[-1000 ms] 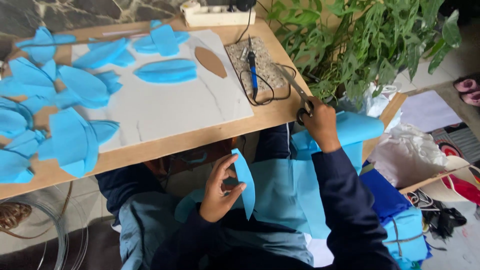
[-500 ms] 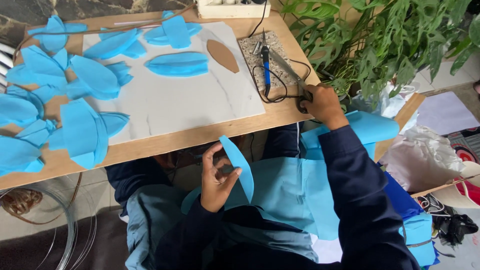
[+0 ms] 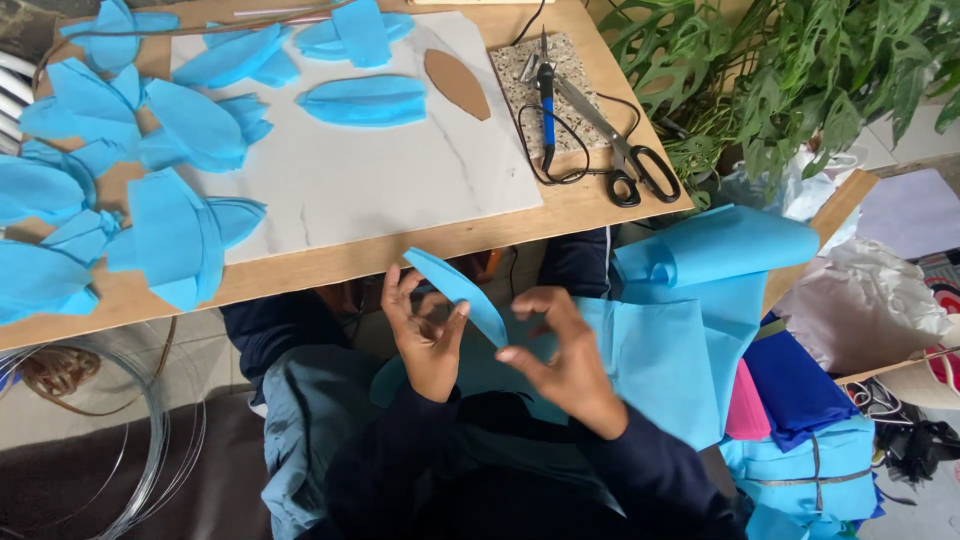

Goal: Cutting blue fabric into specific shapes and folding them by hand

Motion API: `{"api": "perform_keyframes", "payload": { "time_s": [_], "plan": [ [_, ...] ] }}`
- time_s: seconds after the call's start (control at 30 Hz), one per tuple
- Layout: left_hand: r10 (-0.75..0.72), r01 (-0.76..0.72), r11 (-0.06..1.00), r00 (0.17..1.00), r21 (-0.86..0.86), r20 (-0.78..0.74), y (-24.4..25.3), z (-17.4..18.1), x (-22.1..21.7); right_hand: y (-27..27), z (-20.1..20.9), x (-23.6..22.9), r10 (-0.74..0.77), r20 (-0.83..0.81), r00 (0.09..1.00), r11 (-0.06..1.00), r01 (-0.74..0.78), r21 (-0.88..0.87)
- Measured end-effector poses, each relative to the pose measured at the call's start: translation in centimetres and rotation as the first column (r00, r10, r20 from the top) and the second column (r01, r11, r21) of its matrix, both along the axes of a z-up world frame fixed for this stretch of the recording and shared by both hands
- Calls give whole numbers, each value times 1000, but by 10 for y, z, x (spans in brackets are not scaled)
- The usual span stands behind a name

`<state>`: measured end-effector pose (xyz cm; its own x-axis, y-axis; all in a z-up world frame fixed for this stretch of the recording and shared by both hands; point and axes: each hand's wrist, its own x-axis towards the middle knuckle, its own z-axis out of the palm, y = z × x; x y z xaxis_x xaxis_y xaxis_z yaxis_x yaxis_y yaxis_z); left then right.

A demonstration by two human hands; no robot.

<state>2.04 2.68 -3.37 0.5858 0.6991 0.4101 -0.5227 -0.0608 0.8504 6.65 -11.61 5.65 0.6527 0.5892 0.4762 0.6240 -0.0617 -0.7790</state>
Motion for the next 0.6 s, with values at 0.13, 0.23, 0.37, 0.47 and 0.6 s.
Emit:
{"api": "perform_keyframes", "payload": {
  "time_s": [0.13,0.23,0.37,0.47,0.6],
  "plan": [
    [55,-54,997,998,-52,9,-4,4,-2,11,-20,-8,-44,-52,998,999,44,-2],
    [68,-67,994,998,-92,7,-8,2,-5,14,-31,-1,-41,-126,991,999,41,1],
    [-71,123,954,979,-274,193,-6,-10,-9,11,-9,15,78,-47,996,996,-80,-38],
    [-278,417,801,895,-430,349,11,-7,-14,0,19,26,254,56,966,963,-247,-104],
    [-809,761,577,583,-296,-76,43,-90,6,-8,42,39,557,91,826,814,-520,-260]
  ]
}}
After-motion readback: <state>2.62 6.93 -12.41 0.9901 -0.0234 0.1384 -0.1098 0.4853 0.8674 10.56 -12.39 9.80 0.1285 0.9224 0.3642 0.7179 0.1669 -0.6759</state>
